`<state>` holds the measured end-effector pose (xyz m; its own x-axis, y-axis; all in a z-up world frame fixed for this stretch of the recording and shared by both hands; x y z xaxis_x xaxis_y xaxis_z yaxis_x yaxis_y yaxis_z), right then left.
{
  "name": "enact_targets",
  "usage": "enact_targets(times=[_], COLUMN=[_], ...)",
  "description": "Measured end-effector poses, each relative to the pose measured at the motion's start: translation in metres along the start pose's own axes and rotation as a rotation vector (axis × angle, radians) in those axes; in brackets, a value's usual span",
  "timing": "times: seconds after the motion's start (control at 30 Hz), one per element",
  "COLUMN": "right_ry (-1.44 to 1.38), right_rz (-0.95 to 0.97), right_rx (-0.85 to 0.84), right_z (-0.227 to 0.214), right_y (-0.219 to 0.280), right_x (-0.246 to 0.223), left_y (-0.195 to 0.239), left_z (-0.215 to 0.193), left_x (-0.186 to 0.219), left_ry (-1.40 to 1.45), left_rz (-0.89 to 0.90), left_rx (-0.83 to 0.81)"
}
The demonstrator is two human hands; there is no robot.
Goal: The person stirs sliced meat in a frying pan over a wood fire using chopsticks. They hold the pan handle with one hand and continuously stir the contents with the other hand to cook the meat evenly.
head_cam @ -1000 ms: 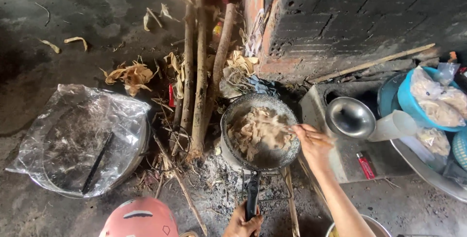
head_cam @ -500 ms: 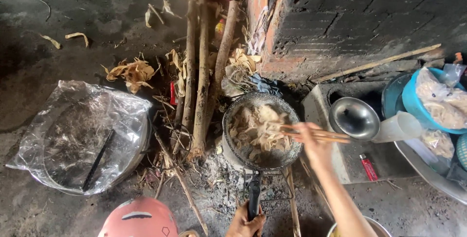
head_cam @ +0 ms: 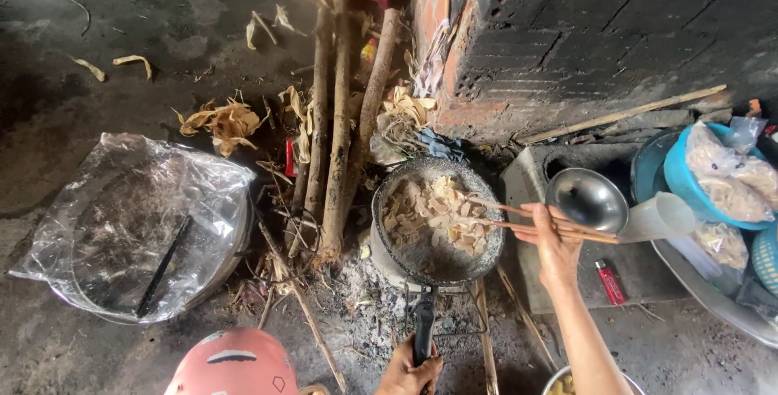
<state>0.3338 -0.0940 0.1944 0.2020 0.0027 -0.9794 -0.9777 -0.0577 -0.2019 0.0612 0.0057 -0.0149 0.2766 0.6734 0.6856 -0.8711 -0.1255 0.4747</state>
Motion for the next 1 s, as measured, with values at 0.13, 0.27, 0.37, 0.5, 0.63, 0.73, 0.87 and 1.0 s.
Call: enact_targets(times=[0.13, 0.27, 0.37, 0.5, 0.63, 0.73, 0.87, 1.0], right_ry=[0.065, 0.047, -0.174, 0.014, 0.964, 0.789, 0.375, 0.093], right_rz=[0.096, 0.138, 0.035, 0.031, -0.335, -0.172, -0.156, 0.142], right_rx=[0.064, -0.063, -0.160, -0.012, -0.219, -0.152, -0.173, -0.373], right_z=[0.000, 0.021, 0.036, 0.034, 0.048, 0.055, 0.066, 0.097], right_y=[0.003, 0.015, 0.017, -0.004, -0.008, -0.001, 0.016, 0.041], right_x=[0.023, 0.028, 0.012, 0.023, 0.068, 0.034, -0.029, -0.025], left_y=[-0.007, -0.002, 0.002, 0.001, 0.008, 0.011, 0.015, 0.008], left_z=[-0.004, 0.000, 0.002, 0.001, 0.007, 0.006, 0.011, 0.005], left_x=[-0.010, -0.006, 0.001, 0.000, 0.010, 0.013, 0.018, 0.004], left_ry=[0.101, 0.219, 0.108, 0.121, 0.067, 0.047, 0.037, 0.094], left_rz=[-0.075, -0.122, -0.039, -0.008, -0.012, -0.064, -0.018, -0.029], left_rx=[0.034, 0.039, -0.010, -0.030, -0.020, 0.027, 0.006, 0.013])
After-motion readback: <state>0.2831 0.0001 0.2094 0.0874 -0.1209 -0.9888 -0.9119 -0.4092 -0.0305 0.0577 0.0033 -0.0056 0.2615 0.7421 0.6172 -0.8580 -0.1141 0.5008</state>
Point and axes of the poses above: each hand's wrist, its own y-axis away from the middle knuckle, its own z-axis out of the palm, x = y × z, the point moved 4 cm from there along -y, towards the middle knuckle, and after that the axes turned 10 degrees about x, right-handed, at the moved point
